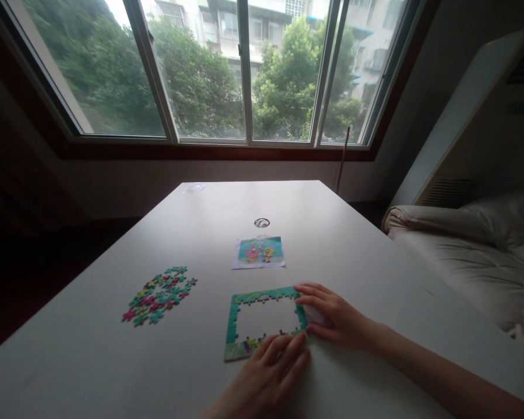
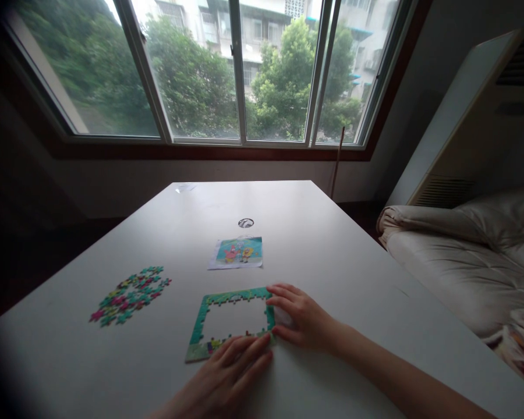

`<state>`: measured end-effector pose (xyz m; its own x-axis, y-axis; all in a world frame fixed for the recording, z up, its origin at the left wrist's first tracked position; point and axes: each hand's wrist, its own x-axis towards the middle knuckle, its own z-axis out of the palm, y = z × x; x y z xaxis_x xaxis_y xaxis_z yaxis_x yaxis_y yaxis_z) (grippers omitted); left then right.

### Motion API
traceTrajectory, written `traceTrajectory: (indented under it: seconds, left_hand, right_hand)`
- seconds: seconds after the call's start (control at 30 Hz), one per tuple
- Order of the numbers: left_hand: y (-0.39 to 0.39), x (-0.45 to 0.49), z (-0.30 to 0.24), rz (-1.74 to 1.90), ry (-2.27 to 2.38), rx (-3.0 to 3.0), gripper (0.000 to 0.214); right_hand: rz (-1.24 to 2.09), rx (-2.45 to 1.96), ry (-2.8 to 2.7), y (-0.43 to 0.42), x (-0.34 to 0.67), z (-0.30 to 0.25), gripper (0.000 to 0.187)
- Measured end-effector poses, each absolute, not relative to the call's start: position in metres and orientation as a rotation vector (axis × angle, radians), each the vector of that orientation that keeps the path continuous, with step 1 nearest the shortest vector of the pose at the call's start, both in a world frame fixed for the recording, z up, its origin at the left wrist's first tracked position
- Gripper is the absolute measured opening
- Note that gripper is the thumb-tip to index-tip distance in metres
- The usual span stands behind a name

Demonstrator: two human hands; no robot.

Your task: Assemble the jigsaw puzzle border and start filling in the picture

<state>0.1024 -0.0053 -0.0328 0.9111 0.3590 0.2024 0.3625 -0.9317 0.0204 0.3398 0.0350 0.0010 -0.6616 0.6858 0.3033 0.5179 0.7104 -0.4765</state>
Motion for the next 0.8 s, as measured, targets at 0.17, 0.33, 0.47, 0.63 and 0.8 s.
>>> traceTrajectory:
  seconds: [0.17,0.33,0.47,0.63,0.8]
  left_hand:
    - [-0.005,0.101,-0.035,-0.355,-0.579,-3.048,0.064]
    - [-0.007,0.101,-0.028,-0.428,-0.636,-3.110,0.050]
    - [-0.012,0.102,-0.013,-0.392,-0.730,-3.169,0.046]
    - [-0.012,0.093,0.007,-0.344,-0.914,-3.232,0.055]
    - [0.014,0.065,0.018,-0.486,-1.139,-3.094,0.061]
  right_hand:
    - [0.547,-0.932,-2.461,0.036,0.340,0.000,0.040]
    - [0.567,-0.934,-2.450,0.036,0.340,0.000,0.040]
    - [0.555,-0.943,-2.461,0.036,0.340,0.000,0.041]
    - [0.556,-0.952,-2.469,0.035,0.340,0.001,0.040]
    - [0.541,-0.957,-2.477,0.035,0.339,0.002,0.040]
